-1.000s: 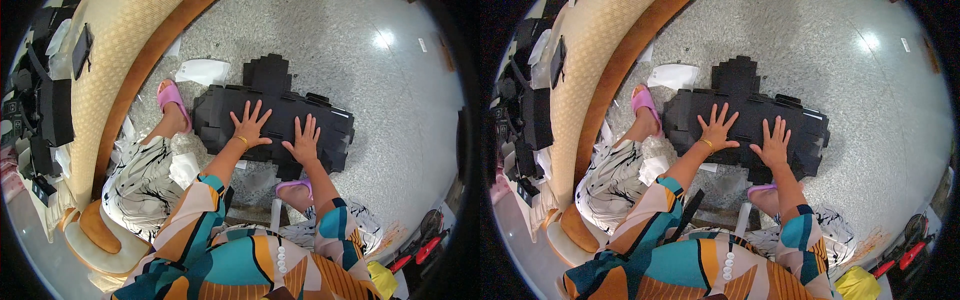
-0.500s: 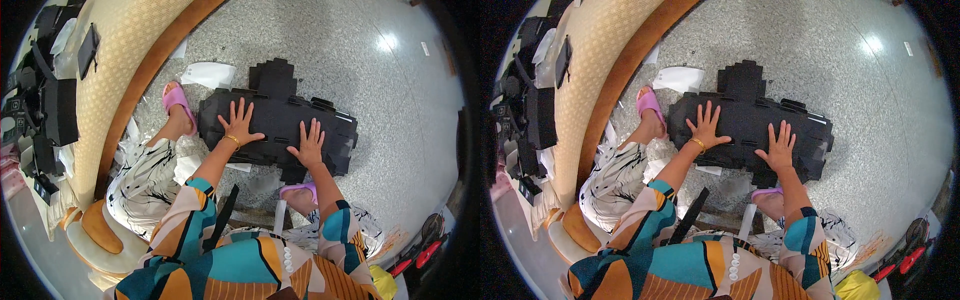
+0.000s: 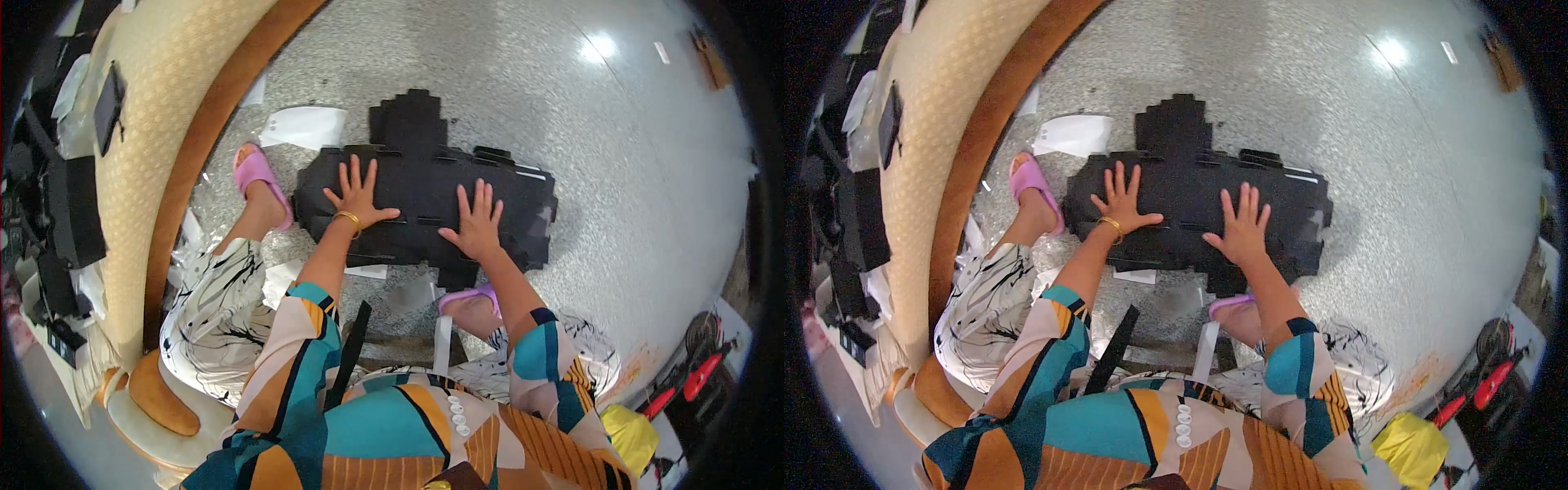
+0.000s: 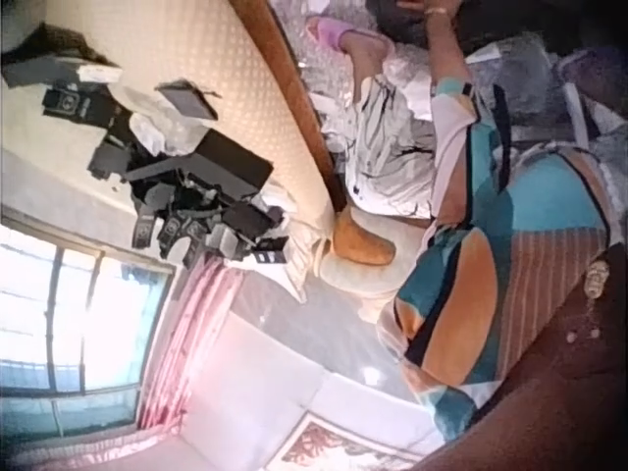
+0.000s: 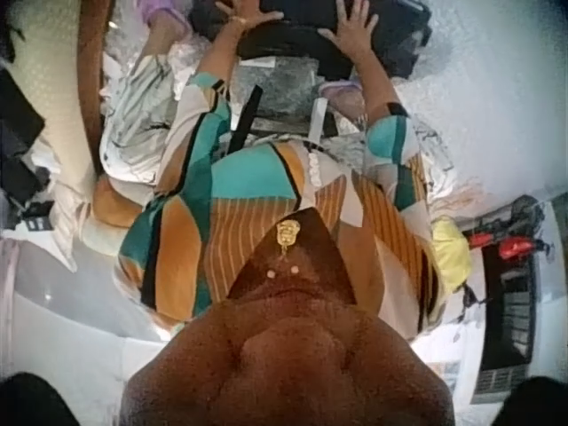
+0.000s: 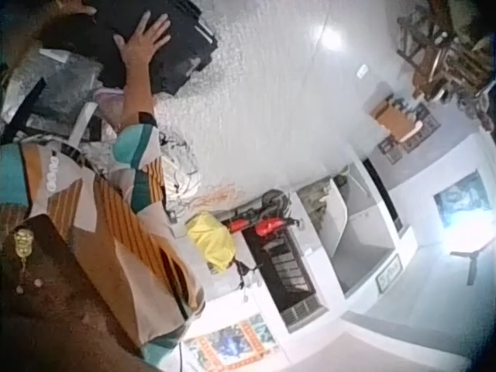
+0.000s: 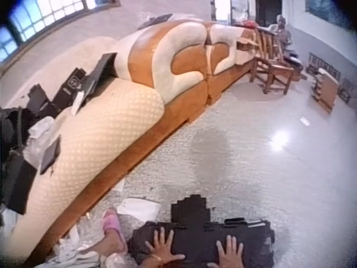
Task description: Assembling and flattening cardboard packaging boxes.
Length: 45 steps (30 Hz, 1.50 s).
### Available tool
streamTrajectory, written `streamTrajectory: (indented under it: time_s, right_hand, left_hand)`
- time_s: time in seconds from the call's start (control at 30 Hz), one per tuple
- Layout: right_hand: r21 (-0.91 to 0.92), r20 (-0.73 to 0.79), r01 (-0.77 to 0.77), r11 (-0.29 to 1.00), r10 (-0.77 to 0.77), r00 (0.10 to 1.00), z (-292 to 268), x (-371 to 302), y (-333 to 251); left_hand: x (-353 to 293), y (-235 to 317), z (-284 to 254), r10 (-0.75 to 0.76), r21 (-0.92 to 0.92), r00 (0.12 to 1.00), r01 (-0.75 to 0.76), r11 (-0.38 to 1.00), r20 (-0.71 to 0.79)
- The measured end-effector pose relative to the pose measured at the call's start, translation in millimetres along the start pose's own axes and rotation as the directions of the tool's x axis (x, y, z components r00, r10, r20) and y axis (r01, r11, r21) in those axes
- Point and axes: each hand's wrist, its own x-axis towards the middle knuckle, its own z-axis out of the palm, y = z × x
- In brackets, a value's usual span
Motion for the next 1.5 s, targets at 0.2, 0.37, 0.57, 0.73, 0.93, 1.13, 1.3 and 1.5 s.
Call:
streamTrajectory:
  time_s: [0.2, 0.37, 0.57, 0.73, 0.93, 1.13, 1.3, 1.5]
  right_hand:
    - [0.163, -0.014, -0.114, 0.980, 0.118, 0.993, -1.1, 31.7, -44.7]
    - [0.189, -0.318, -0.077, 0.979, 0.135, 0.939, 13.4, 46.4, -75.9]
    - [0.136, -0.361, 0.061, 0.989, -0.008, 0.933, 10.6, 43.6, -39.5]
    - [0.103, -0.415, -0.003, 0.995, 0.046, 0.909, 9.2, 41.6, -10.3]
    - [0.064, -0.417, 0.022, 0.998, 0.007, 0.909, 5.0, 24.1, 14.4]
    - [0.021, -0.349, 0.010, 1.000, -0.002, 0.937, 14.4, 30.8, 20.1]
    - [-0.067, -0.300, -0.046, 0.997, 0.024, 0.954, 14.3, 35.2, 20.6]
    - [-0.026, -0.054, -0.184, 0.983, 0.183, 0.982, 4.4, 32.1, -0.3]
  left_hand:
    - [5.2, 4.8, 0.3, -0.069, -0.007, 0.998, 0.069, 0.998, 0.014]
    - [7.3, 2.7, 5.9, -0.058, 0.008, 0.998, 0.058, 0.998, -0.035]
    - [7.2, 4.1, 7.0, -0.044, 0.020, 0.997, 0.045, 0.999, -0.057]
    - [6.9, 0.3, 8.0, -0.043, 0.010, 0.996, 0.044, 0.999, -0.079]
    - [3.1, 0.2, 9.5, -0.024, 0.028, 0.997, 0.026, 0.999, -0.079]
    - [1.0, 13.0, 4.0, -0.084, 0.063, 0.995, 0.087, 0.994, -0.051]
    - [-30.7, 39.2, 13.7, 0.029, -0.101, 1.000, -0.029, 0.994, -0.002]
    - [-52.6, 54.2, 29.1, 0.005, 0.011, 0.999, -0.005, 1.000, -0.035]
